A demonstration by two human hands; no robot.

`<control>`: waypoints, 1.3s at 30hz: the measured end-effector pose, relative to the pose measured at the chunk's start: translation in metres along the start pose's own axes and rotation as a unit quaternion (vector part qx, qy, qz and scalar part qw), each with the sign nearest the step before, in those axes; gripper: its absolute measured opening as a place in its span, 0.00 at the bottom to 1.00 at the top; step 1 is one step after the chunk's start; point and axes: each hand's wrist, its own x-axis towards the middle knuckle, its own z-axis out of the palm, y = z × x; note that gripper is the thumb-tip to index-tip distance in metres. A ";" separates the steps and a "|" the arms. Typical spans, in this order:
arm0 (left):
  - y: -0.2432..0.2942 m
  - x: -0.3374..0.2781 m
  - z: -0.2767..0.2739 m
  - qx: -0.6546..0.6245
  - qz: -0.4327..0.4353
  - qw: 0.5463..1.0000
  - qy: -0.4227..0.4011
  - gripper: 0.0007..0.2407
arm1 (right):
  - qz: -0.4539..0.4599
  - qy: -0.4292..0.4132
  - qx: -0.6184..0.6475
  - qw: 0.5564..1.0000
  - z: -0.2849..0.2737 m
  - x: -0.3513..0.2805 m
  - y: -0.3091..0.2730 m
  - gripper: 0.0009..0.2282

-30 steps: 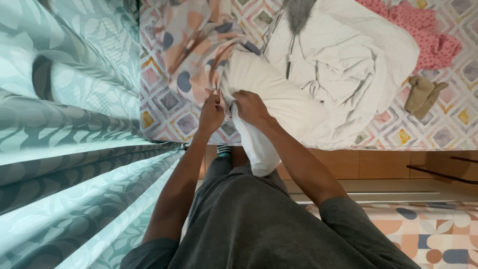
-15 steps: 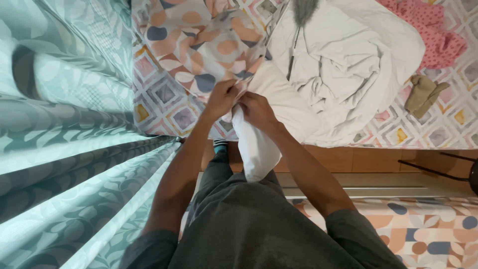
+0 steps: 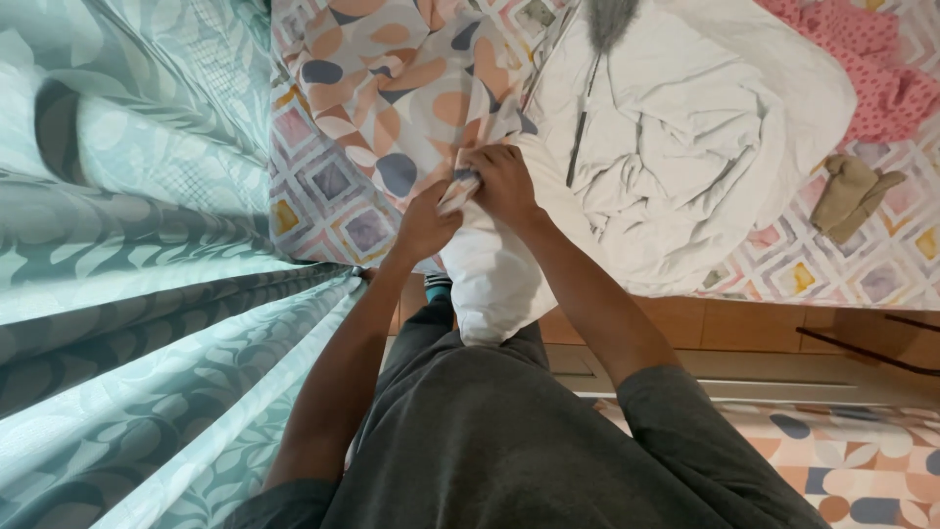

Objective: Putting a pillowcase onto a pillow on a bed.

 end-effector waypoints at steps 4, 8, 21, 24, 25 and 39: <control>0.000 -0.015 -0.006 0.119 -0.024 0.991 0.046 0.13 | 0.045 -0.001 -0.124 0.991 0.018 -0.028 0.083 0.14; -0.022 -0.023 0.013 0.213 -0.083 0.973 0.030 0.12 | 0.081 0.010 -0.125 0.989 -0.008 -0.051 0.090 0.20; -0.169 -0.087 0.074 0.065 -0.244 0.966 0.063 0.28 | 0.515 0.013 0.053 0.856 0.021 -0.074 0.105 0.23; -0.165 -0.080 0.089 -0.017 -0.204 0.978 0.025 0.34 | 0.547 -0.015 0.090 0.832 0.043 -0.084 0.141 0.22; -0.163 -0.081 0.099 -0.049 -0.194 0.980 0.024 0.38 | 0.536 -0.013 0.101 0.838 0.053 -0.096 0.155 0.22; -0.004 0.032 -0.102 -0.099 0.147 0.969 0.172 0.12 | 0.214 -0.013 0.123 0.969 -0.158 0.081 0.103 0.15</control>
